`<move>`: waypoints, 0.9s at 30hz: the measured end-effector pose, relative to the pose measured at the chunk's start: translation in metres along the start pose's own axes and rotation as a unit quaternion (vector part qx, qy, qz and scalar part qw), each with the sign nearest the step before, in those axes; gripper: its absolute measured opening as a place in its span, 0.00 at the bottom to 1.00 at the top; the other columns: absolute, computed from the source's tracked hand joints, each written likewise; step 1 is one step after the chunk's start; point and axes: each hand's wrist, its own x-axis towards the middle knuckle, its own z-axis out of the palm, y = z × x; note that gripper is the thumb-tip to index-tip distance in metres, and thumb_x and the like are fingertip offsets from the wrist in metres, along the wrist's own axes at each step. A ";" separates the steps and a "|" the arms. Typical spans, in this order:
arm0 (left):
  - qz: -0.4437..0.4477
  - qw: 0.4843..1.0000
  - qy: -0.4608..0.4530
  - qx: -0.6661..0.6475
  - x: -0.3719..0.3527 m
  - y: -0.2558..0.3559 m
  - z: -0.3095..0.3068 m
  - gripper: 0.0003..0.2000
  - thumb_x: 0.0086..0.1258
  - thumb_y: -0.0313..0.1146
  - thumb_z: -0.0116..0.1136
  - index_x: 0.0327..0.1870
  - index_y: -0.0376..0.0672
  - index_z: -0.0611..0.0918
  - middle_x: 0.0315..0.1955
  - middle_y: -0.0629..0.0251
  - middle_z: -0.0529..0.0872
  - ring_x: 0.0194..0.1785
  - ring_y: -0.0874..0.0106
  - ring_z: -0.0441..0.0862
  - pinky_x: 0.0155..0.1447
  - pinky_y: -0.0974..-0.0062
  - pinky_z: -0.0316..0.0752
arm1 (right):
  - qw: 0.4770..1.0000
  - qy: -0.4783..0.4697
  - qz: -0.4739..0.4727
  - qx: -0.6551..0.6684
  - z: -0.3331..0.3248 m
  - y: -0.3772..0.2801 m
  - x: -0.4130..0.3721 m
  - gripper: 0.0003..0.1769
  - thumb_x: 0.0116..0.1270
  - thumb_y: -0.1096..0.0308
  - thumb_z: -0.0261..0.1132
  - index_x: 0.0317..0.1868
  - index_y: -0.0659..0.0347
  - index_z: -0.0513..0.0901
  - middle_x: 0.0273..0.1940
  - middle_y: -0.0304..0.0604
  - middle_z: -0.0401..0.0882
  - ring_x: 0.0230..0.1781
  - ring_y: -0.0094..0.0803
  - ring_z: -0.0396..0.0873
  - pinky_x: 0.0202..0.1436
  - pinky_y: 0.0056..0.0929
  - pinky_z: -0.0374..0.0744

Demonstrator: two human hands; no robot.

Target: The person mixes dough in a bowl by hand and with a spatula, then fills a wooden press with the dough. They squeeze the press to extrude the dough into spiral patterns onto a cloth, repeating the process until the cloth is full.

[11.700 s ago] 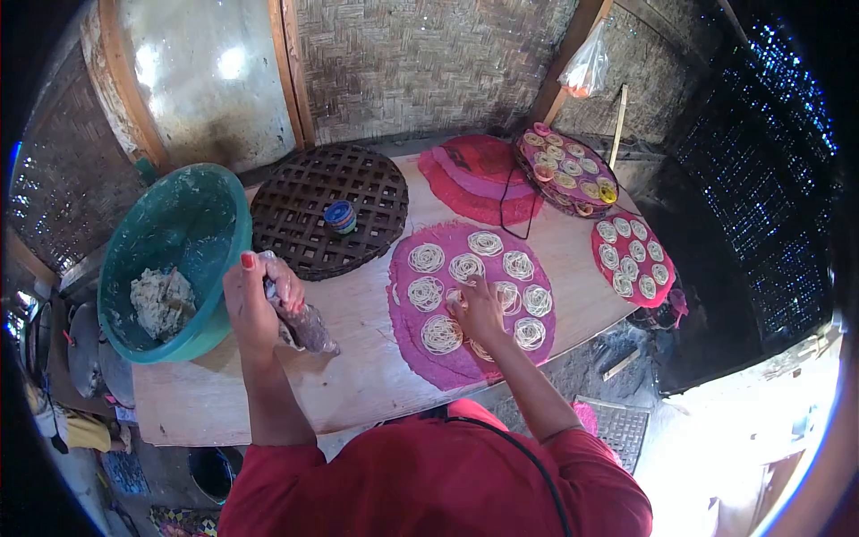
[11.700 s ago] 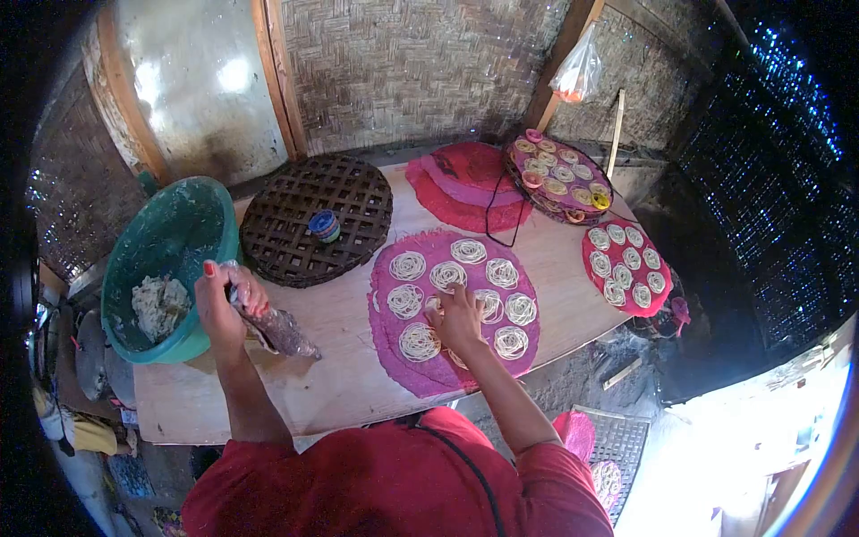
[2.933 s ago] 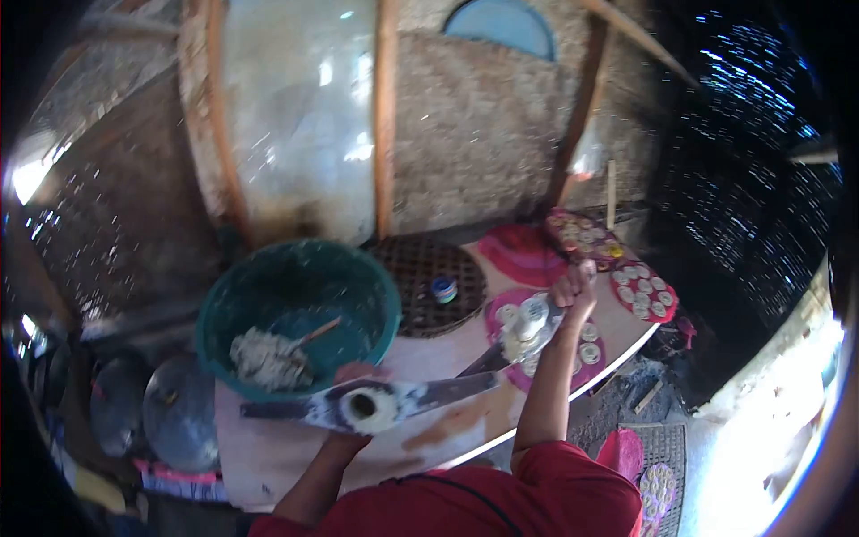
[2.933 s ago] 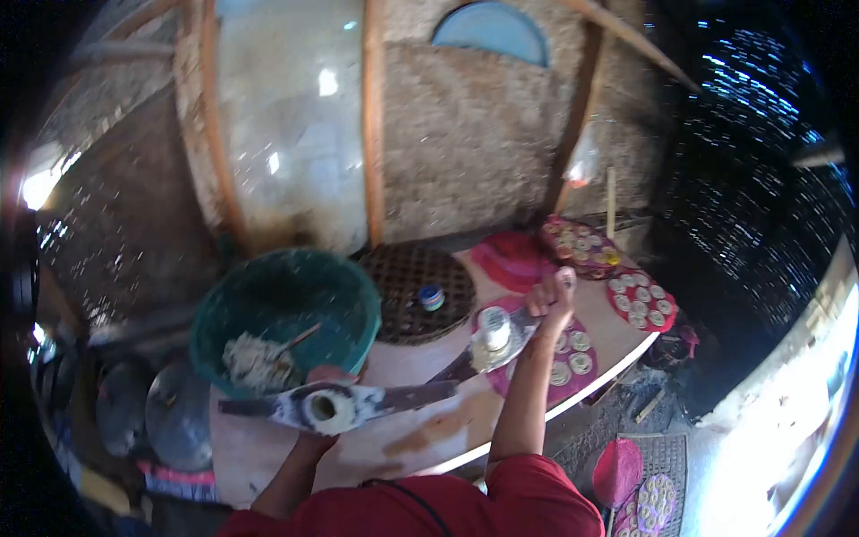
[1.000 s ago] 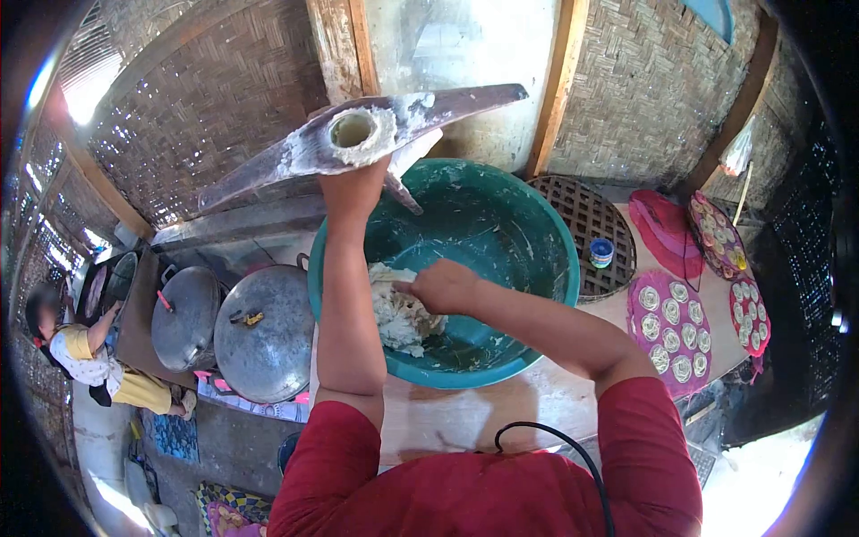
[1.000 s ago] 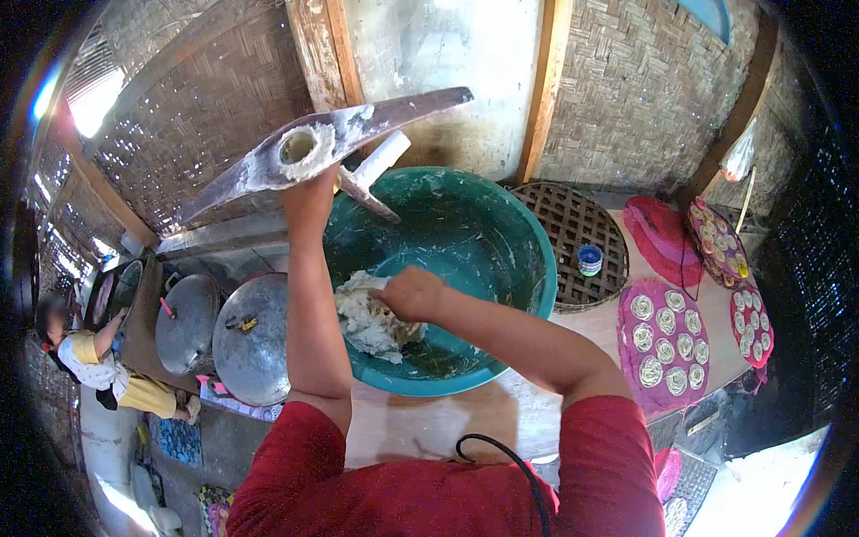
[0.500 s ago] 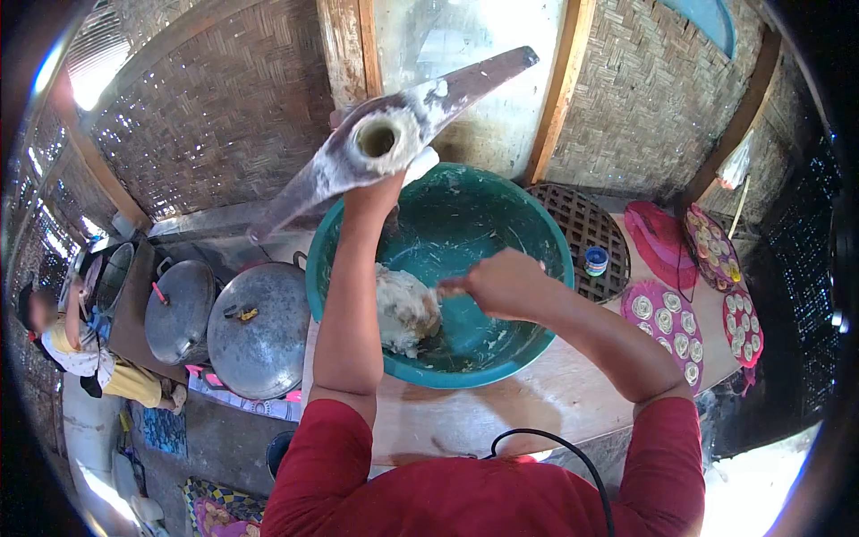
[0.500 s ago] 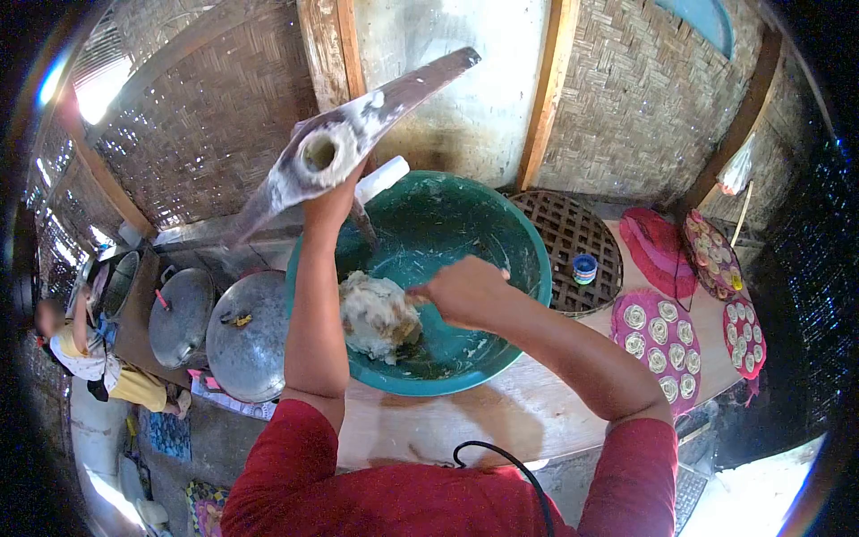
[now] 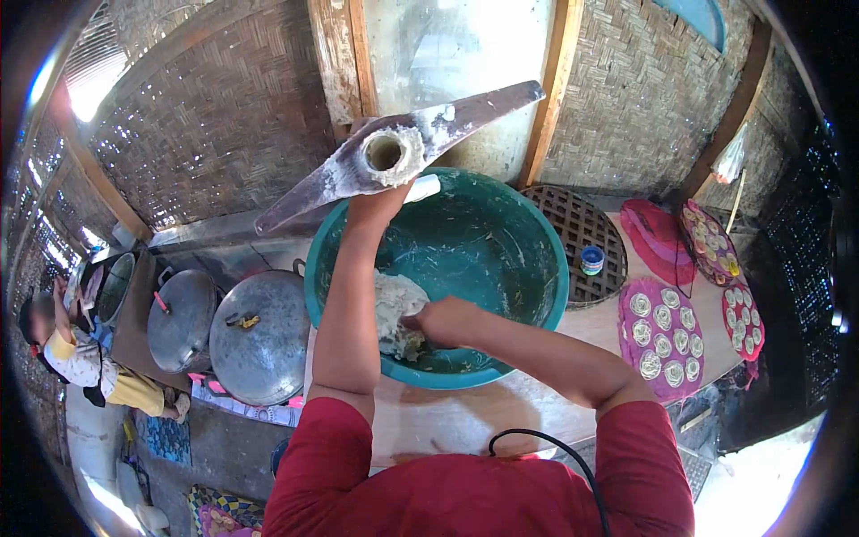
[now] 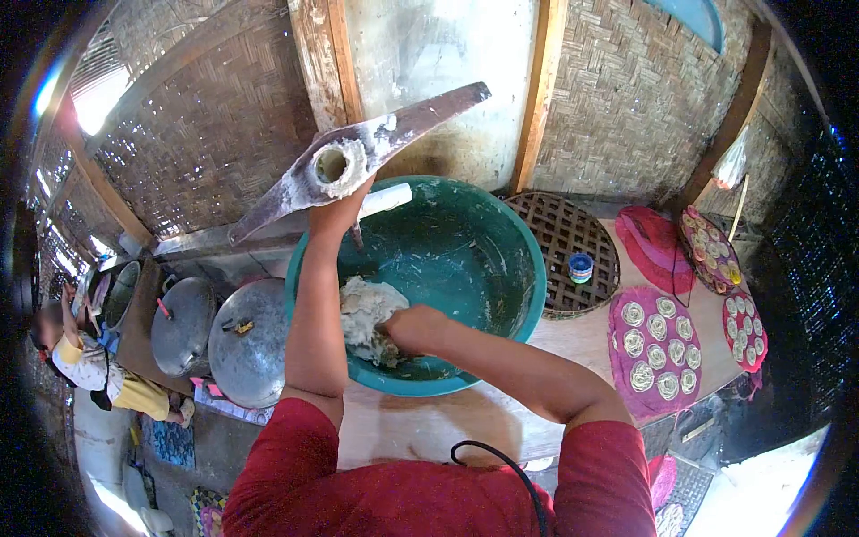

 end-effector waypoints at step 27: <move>0.190 0.969 -0.120 -0.100 -0.003 0.194 0.021 0.10 0.56 0.41 0.65 0.32 0.48 0.80 0.32 0.63 0.82 0.35 0.60 0.81 0.38 0.60 0.77 | 0.817 0.282 0.181 -0.470 -0.164 -0.007 -0.293 0.16 0.61 0.66 0.59 0.49 0.57 0.82 0.29 0.41 0.81 0.32 0.36 0.82 0.35 0.36 0.77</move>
